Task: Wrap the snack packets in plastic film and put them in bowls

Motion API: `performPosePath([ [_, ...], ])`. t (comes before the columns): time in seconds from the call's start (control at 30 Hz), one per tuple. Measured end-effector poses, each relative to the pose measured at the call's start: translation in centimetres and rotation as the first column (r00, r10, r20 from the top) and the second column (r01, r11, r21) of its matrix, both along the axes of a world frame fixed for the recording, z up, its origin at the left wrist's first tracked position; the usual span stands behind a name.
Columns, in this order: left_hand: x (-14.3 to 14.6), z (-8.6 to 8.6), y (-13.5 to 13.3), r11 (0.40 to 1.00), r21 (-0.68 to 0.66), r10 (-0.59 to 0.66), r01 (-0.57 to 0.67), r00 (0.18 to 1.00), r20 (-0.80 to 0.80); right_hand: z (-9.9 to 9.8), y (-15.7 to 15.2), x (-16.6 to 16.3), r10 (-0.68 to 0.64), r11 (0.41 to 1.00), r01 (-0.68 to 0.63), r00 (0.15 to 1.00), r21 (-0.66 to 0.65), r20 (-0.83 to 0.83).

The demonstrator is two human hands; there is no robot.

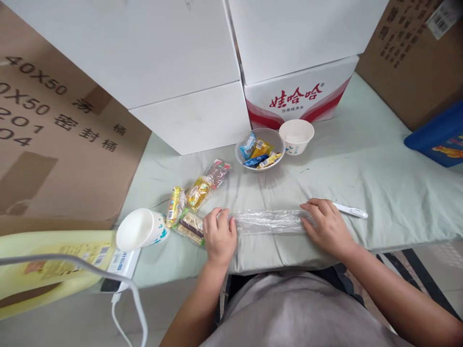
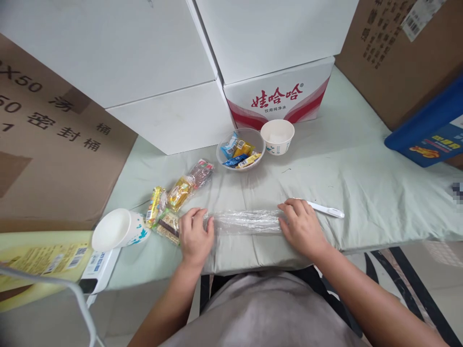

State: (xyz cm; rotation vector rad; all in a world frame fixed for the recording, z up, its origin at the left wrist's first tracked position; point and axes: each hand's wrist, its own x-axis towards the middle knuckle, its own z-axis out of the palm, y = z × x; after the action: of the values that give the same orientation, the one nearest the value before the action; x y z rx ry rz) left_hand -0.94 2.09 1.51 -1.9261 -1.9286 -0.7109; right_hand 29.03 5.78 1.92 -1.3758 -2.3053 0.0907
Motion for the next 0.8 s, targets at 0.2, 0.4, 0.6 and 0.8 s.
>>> performPosePath([
  [0.2, 3.4, -0.4, -0.8, 0.864, -0.289, -0.421, 0.412, 0.906, 0.034, -1.2, -0.9, -1.2, 0.360, 0.933, -0.361, 0.926, -0.016, 0.118],
  [0.4, 2.2, -2.2, -1.4, 0.844, -0.478, -0.296, 0.245, 0.954, -0.034, -3.2, -2.4, 1.1, 0.355, 0.935, -0.344, 0.915, -0.088, 0.192],
  [0.6, 5.1, -0.4, -2.9, 0.846, -0.358, -0.348, 0.396, 0.917, 0.193, -1.7, -4.0, 2.7, 0.332, 0.937, -0.317, 0.938, -0.146, 0.097],
  [0.8, 9.7, -0.3, -3.7, 0.542, -0.430, -0.608, 0.722, 0.690, 0.393, -0.5, -5.6, 2.5, 0.387, 0.908, -0.386, 0.922, -0.161, -0.027],
])
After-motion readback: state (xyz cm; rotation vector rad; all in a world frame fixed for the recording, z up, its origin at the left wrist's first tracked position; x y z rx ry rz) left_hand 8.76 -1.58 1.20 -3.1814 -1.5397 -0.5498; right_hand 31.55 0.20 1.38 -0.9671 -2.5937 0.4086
